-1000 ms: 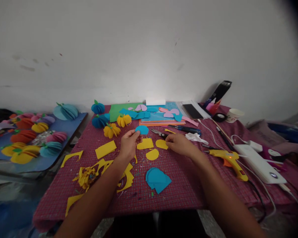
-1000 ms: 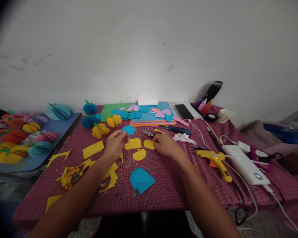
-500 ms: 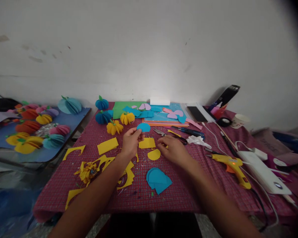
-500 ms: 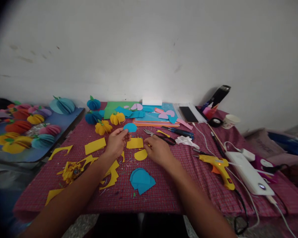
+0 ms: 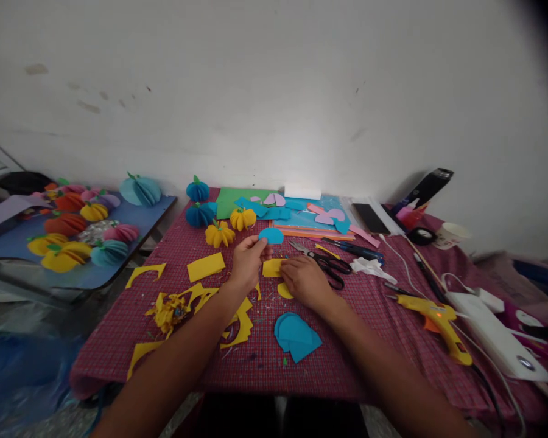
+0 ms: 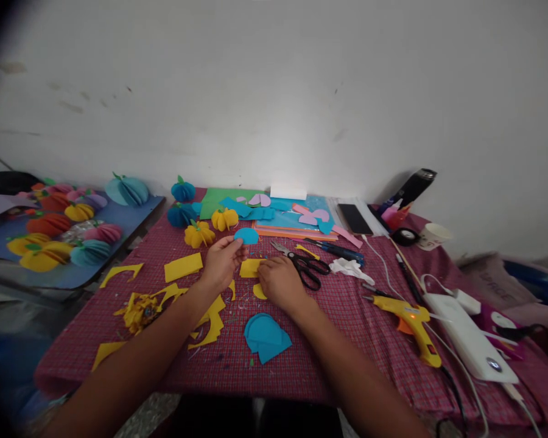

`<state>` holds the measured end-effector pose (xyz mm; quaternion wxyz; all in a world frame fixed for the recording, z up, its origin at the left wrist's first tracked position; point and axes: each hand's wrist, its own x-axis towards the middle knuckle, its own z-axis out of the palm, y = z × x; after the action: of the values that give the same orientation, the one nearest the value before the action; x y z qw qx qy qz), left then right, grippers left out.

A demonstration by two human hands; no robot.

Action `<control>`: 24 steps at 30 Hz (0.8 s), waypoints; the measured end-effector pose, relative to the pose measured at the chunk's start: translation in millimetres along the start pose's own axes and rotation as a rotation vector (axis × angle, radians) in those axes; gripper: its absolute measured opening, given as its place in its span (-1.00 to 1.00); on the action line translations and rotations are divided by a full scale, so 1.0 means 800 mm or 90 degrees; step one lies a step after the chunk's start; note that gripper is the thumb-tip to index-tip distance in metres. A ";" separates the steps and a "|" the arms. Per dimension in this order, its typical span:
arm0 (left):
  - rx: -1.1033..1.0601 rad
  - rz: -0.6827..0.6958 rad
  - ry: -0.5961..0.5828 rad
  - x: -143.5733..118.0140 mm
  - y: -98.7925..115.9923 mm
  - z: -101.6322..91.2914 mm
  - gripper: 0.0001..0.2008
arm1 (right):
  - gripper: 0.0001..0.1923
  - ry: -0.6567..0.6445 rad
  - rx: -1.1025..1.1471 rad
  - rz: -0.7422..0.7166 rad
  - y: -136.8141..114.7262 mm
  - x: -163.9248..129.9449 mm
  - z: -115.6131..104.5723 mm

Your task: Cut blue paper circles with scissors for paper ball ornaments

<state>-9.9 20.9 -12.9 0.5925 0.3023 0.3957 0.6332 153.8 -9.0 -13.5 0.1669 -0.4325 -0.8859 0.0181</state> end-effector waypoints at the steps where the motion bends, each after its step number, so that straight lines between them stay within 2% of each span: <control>1: -0.002 0.001 0.000 0.000 0.000 0.000 -0.74 | -0.83 0.009 0.006 0.006 0.001 -0.001 0.000; 5: -0.008 0.009 0.015 0.003 0.000 -0.002 -0.73 | -0.81 0.065 0.059 0.063 0.007 -0.005 0.001; 9: 0.001 0.020 0.032 0.007 0.000 -0.005 -0.68 | -0.82 0.163 0.170 0.173 0.014 -0.010 -0.004; 11: 0.006 0.020 0.035 0.007 0.001 -0.006 -0.66 | -0.82 0.213 0.286 0.244 0.016 -0.011 -0.007; 13: -0.018 0.002 0.021 0.006 0.003 -0.007 -0.68 | -0.82 0.233 0.462 0.326 0.018 -0.010 -0.010; 16: -0.084 -0.082 -0.067 0.001 0.005 -0.005 -0.73 | -0.86 0.216 0.714 0.420 0.020 -0.006 -0.012; 18: -0.065 -0.111 -0.130 -0.004 0.004 -0.003 -0.76 | -0.86 0.202 0.794 0.432 0.023 -0.005 -0.012; 21: 0.050 -0.070 -0.213 -0.011 0.000 0.002 -0.82 | -0.84 0.152 0.832 0.391 0.026 -0.007 -0.011; 24: 0.146 -0.003 -0.253 -0.015 -0.004 0.005 -0.86 | -0.82 0.095 0.832 0.340 0.027 -0.010 -0.010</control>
<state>-2.9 9.4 -12.7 0.6222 0.4856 0.3409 0.5107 177.3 -2.2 -11.7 0.4422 -0.4465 -0.5432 0.5568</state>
